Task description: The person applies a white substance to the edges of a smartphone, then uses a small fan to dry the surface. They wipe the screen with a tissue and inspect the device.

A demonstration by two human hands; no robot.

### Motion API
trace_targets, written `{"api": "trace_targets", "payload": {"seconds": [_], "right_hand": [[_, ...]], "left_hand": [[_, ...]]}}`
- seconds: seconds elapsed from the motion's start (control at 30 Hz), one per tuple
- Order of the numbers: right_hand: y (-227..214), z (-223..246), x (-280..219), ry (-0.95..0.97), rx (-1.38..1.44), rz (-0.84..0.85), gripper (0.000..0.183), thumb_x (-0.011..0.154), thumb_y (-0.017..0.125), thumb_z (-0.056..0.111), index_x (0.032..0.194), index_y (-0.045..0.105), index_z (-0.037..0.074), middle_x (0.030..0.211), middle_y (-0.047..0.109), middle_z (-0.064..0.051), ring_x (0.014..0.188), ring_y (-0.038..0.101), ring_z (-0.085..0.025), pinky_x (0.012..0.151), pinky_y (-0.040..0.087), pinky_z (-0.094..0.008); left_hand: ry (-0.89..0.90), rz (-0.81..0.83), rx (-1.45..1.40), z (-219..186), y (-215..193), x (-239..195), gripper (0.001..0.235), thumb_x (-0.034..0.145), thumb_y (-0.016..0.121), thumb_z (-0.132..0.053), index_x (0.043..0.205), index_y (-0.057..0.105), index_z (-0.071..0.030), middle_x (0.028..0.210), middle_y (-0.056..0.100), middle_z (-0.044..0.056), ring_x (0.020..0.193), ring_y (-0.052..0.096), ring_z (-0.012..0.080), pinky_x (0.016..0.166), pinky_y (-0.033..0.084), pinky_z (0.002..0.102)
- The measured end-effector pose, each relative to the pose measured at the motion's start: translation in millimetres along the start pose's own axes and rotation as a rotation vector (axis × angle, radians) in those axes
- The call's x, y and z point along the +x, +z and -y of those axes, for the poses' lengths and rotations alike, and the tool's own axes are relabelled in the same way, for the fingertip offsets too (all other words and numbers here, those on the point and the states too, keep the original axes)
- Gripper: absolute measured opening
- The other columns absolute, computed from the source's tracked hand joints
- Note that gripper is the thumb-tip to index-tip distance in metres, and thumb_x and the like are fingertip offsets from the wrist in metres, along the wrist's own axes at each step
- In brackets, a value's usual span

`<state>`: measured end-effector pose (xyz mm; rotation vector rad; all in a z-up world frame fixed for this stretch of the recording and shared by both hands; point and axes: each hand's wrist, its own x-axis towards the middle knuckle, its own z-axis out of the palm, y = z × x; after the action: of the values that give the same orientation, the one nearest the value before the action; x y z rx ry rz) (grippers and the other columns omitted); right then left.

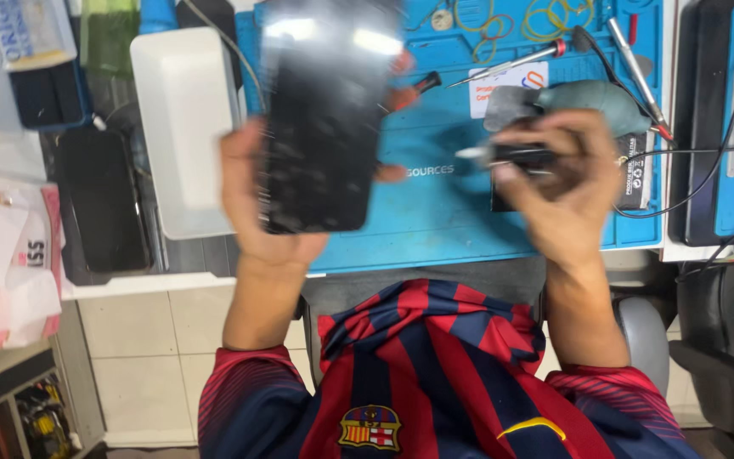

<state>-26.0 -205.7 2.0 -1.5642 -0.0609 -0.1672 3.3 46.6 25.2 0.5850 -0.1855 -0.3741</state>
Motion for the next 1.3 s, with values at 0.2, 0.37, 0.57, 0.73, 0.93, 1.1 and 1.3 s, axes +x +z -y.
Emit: {"api": "trace_targets", "payload": {"seconds": [0.2,0.37,0.57,0.73,0.93,1.1,1.3], "right_hand": [[36,-9,27,-0.009,-0.529,0.523,0.03,0.094,0.075,0.002,0.121,0.062,0.002,0.113,0.072,-0.015,0.097,0.07,-0.026,0.083,0.053,-0.036],[51,2,33,-0.494,-1.026,0.546,0.04,0.08,0.079,0.004,0.119,0.069,0.001,0.122,0.058,-0.024,0.1,0.061,-0.04,0.082,0.05,-0.045],[102,-12,49,-0.759,-1.02,0.787,0.032,0.089,0.075,0.007,0.12,0.07,0.005,0.121,0.062,-0.018,0.113,0.061,-0.037,0.095,0.052,-0.046],[152,-46,88,-0.706,-0.937,0.955,0.023,0.092,0.067,0.002,0.115,0.07,0.0,0.124,0.062,-0.027,0.103,0.064,-0.041,0.083,0.055,-0.046],[109,-7,112,-0.302,-0.72,1.033,0.013,0.095,0.077,0.009,0.105,0.072,0.002,0.105,0.075,-0.011,0.096,0.072,-0.021,0.081,0.057,-0.036],[76,9,99,-0.156,-0.528,1.012,0.018,0.092,0.077,0.0,0.11,0.076,0.003,0.105,0.073,-0.009,0.096,0.072,-0.021,0.086,0.058,-0.032],[64,-11,90,0.069,-0.472,0.933,0.015,0.096,0.073,-0.003,0.11,0.073,0.0,0.107,0.075,-0.009,0.099,0.072,-0.014,0.09,0.06,-0.029]], "left_hand": [[0.235,-0.086,0.058,-33,-11,-34,0.073,0.11,0.042,-0.055,0.159,0.033,-0.001,0.157,0.035,0.029,0.147,0.037,0.0441,0.097,0.055,0.058],[0.232,-0.145,-0.211,-34,-35,-49,0.067,0.104,0.043,-0.051,0.151,0.042,-0.002,0.15,0.048,0.025,0.139,0.048,0.0399,0.099,0.054,0.06],[0.329,-0.108,-0.222,-26,-63,-44,0.05,0.11,0.048,-0.049,0.137,0.058,-0.008,0.129,0.067,0.009,0.122,0.065,0.0259,0.103,0.051,0.059],[0.376,-0.061,-0.255,-21,-65,-38,0.045,0.114,0.049,-0.046,0.134,0.061,-0.008,0.127,0.069,0.009,0.119,0.067,0.0266,0.103,0.05,0.06],[0.48,0.017,-0.206,-27,-65,-42,0.04,0.11,0.047,-0.043,0.135,0.059,-0.014,0.126,0.069,0.005,0.119,0.066,0.0226,0.103,0.055,0.059],[0.458,0.04,-0.194,-17,-76,-28,0.044,0.114,0.043,-0.048,0.133,0.059,-0.011,0.124,0.069,0.005,0.119,0.068,0.0209,0.101,0.053,0.055],[0.415,0.02,-0.181,21,-82,-6,0.047,0.119,0.037,-0.047,0.13,0.06,-0.007,0.121,0.07,0.007,0.114,0.07,0.0221,0.104,0.056,0.058]]}}
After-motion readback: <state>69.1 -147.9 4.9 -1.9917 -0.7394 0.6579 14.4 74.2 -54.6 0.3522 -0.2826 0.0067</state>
